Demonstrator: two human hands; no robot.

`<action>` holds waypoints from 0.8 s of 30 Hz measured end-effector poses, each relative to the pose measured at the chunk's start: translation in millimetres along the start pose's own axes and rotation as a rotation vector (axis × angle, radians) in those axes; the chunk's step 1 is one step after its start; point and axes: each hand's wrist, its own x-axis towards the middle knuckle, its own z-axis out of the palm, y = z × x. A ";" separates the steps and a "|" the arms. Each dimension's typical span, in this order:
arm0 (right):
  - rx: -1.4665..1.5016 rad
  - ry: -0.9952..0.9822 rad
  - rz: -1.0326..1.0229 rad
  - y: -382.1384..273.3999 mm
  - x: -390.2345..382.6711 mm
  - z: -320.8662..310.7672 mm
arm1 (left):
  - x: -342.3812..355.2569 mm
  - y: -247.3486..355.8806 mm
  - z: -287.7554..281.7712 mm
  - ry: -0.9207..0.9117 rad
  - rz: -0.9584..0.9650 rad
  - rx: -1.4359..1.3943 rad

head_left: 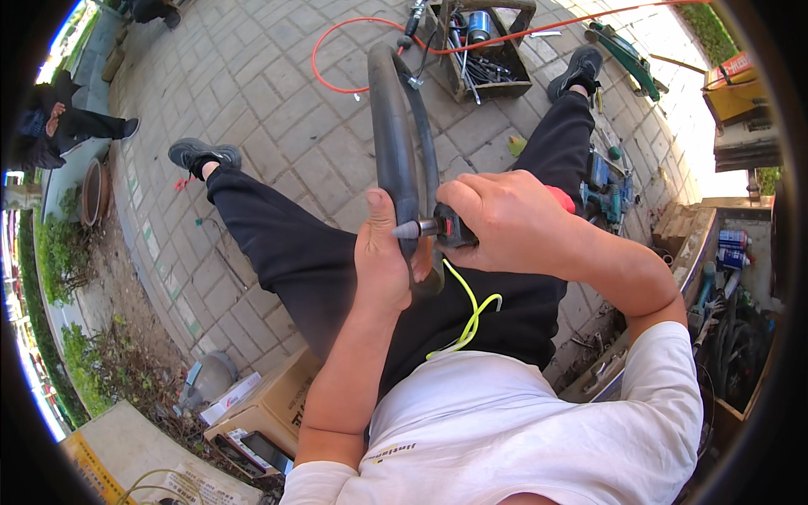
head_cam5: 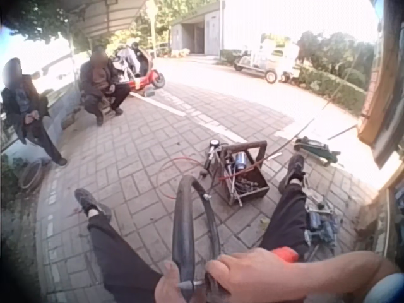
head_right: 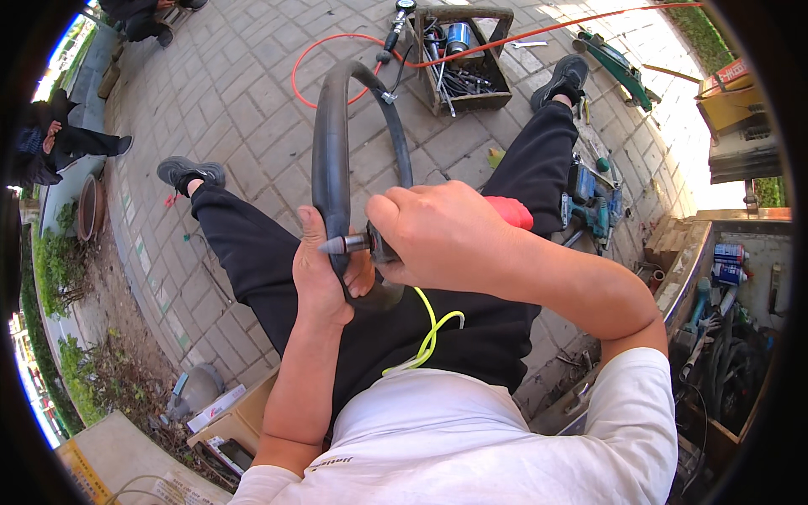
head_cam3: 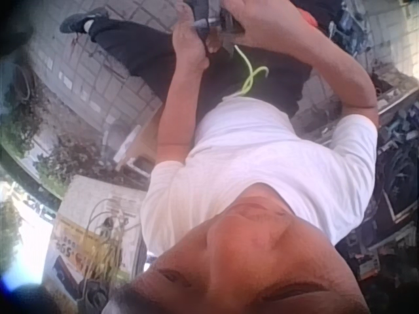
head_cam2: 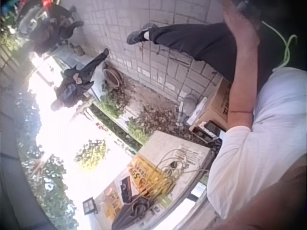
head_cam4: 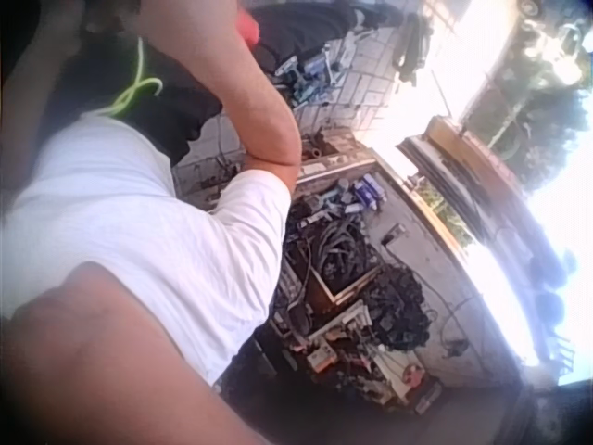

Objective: The person sits on the ground and uses a handheld tool to apply a sealant or patch to a bicycle tire. They rotate the tire and continue applying the substance along its surface.

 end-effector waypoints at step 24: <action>-0.008 -0.005 -0.004 -2.9 -4.8 -1.2 | -1.6 -2.7 -1.1 0.000 0.022 0.018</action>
